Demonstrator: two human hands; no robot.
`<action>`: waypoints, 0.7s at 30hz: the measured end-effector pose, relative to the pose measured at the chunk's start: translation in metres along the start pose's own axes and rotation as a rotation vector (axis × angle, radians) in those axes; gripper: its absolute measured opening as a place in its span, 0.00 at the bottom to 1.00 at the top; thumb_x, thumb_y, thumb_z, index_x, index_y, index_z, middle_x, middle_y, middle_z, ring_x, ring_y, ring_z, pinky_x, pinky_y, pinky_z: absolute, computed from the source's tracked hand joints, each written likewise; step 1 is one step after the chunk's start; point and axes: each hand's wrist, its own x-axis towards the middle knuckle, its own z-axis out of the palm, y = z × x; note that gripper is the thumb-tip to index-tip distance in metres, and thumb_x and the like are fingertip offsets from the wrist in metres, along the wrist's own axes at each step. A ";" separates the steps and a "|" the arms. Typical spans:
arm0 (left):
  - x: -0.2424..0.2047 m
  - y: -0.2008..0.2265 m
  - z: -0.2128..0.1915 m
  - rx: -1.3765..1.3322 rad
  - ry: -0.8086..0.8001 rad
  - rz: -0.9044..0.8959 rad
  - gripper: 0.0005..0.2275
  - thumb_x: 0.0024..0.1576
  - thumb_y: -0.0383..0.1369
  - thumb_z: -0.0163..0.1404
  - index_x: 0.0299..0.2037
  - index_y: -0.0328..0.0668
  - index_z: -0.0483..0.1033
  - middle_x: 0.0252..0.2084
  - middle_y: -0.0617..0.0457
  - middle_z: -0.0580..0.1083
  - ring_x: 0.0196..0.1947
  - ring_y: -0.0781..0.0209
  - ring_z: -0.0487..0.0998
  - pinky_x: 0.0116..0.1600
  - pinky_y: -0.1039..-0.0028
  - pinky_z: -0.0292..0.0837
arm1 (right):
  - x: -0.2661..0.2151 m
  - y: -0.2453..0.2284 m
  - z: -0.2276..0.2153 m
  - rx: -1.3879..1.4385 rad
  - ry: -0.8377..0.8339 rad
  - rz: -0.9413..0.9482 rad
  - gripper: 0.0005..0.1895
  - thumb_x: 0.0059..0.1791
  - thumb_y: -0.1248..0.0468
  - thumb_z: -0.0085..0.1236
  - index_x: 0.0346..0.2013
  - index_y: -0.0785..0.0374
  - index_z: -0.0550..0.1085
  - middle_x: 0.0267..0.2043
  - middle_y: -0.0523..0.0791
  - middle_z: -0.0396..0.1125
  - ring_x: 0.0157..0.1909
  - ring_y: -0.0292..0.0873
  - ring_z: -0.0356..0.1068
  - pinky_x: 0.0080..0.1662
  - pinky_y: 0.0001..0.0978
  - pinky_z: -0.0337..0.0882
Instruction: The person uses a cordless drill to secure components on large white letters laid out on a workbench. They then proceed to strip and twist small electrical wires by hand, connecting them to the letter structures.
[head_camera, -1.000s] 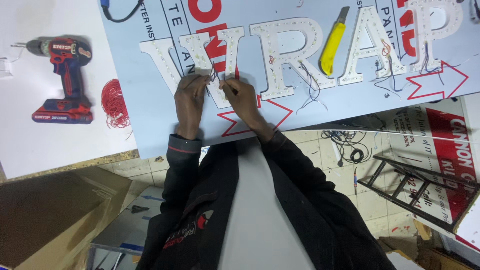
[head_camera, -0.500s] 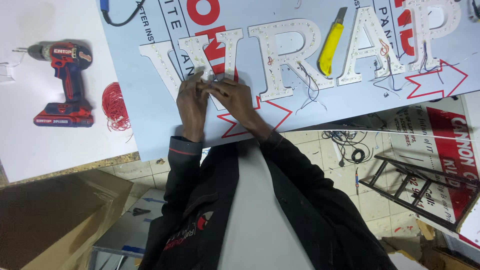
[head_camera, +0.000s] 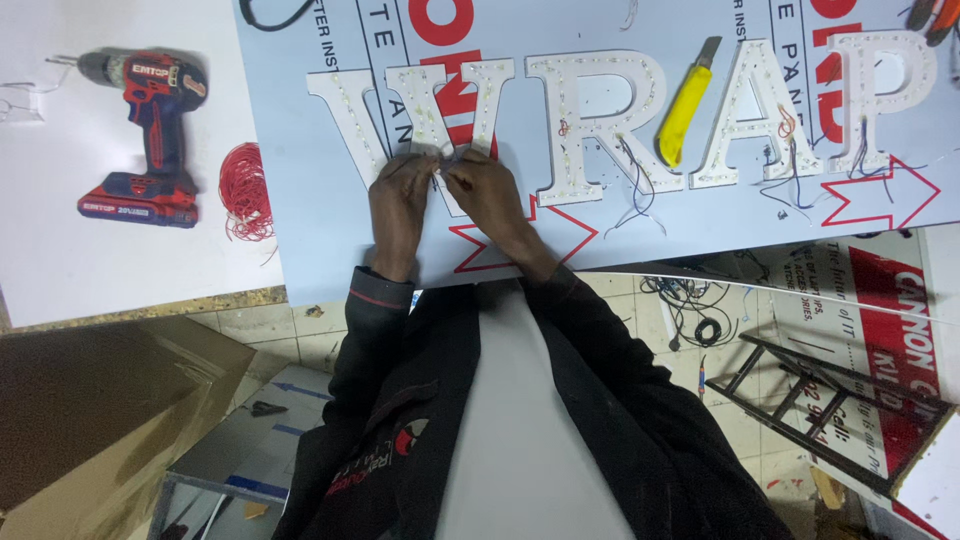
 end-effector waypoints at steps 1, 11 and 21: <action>0.002 0.006 -0.005 0.000 0.004 0.005 0.05 0.69 0.27 0.63 0.52 0.43 0.89 0.47 0.42 0.85 0.51 0.37 0.86 0.56 0.50 0.81 | 0.000 -0.006 -0.004 -0.001 0.003 -0.006 0.06 0.56 0.70 0.68 0.34 0.60 0.82 0.27 0.45 0.70 0.29 0.48 0.76 0.32 0.38 0.72; 0.002 0.018 -0.003 0.060 -0.080 0.032 0.10 0.72 0.21 0.55 0.60 0.33 0.86 0.53 0.33 0.81 0.56 0.31 0.80 0.59 0.50 0.77 | -0.008 -0.007 -0.007 0.340 0.074 0.141 0.04 0.58 0.68 0.66 0.45 0.58 0.86 0.34 0.52 0.77 0.38 0.52 0.80 0.42 0.44 0.77; 0.019 0.065 -0.012 0.315 -0.334 -0.124 0.17 0.74 0.28 0.44 0.69 0.30 0.78 0.56 0.37 0.74 0.55 0.33 0.79 0.54 0.52 0.77 | -0.003 0.005 -0.008 0.435 0.045 0.082 0.07 0.57 0.72 0.68 0.49 0.66 0.87 0.37 0.57 0.80 0.38 0.53 0.81 0.42 0.45 0.79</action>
